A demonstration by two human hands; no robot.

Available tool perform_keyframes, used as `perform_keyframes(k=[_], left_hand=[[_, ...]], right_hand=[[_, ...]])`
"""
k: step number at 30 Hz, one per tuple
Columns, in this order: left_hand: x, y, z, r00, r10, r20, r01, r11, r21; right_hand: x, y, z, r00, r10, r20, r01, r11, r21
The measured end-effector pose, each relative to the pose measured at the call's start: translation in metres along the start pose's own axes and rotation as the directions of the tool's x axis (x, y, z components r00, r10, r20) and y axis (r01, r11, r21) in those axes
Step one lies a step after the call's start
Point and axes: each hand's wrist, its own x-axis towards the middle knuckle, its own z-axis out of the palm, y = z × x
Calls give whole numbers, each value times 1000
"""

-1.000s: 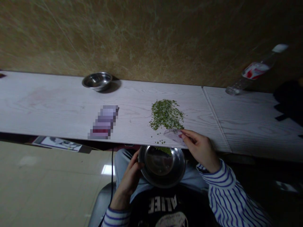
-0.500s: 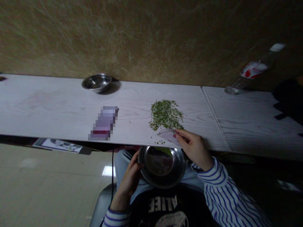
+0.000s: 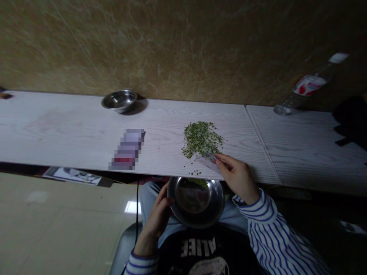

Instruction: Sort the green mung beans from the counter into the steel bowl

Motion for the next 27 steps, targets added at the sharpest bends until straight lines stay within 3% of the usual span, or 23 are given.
perform_keyframes(k=[7, 17, 27], left_hand=[[0, 1, -2, 1000, 7, 3, -7, 1000, 26], [-2, 1, -6, 999, 32, 1, -32, 999, 32], [-4, 2, -11, 999, 26, -39, -25, 999, 23]], right_hand=[[-2, -8, 1, 996, -68, 53, 66, 997, 36], [-5, -5, -2, 997, -49, 65, 47, 998, 38], [10, -5, 3, 997, -68, 23, 68, 997, 27]])
